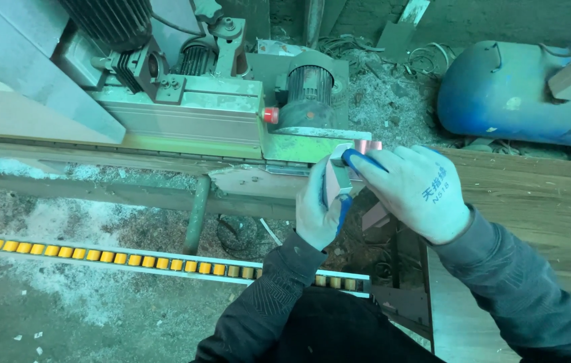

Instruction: The person feeds a rectangular wooden plank into a planer machine and retrieves it from a roller conveyor. They then use a utility knife to scrape and trim the edges of the plank before placing it back into the planer for a second pass.

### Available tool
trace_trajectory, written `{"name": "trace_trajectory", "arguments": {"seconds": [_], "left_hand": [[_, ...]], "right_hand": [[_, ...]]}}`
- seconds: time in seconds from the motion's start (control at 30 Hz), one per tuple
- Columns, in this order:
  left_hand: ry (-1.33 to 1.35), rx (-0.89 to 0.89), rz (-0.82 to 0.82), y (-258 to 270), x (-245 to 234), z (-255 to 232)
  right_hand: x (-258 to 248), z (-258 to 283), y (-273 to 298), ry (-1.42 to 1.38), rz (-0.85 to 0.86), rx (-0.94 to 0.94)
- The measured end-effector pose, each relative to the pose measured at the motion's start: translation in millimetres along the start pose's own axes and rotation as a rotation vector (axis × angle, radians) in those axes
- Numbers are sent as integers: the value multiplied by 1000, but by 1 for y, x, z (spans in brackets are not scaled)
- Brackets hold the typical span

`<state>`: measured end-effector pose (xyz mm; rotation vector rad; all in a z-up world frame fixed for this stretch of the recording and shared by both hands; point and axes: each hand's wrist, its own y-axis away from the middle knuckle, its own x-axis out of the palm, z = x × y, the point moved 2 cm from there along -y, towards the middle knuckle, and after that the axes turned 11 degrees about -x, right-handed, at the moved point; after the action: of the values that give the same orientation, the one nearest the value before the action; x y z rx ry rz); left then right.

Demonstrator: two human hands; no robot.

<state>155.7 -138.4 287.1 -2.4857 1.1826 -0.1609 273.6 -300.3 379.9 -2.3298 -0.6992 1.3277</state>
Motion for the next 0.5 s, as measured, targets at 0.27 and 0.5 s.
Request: {"name": "trace_trajectory", "arguments": {"seconds": [0.27,0.5], "left_hand": [[4,-9,4,-2,-3,2],[55,-54,9,-6,-7,4]], "right_hand": [[7,6,-1,-10,-4,13],[21,3,12,41,114,-5]]}}
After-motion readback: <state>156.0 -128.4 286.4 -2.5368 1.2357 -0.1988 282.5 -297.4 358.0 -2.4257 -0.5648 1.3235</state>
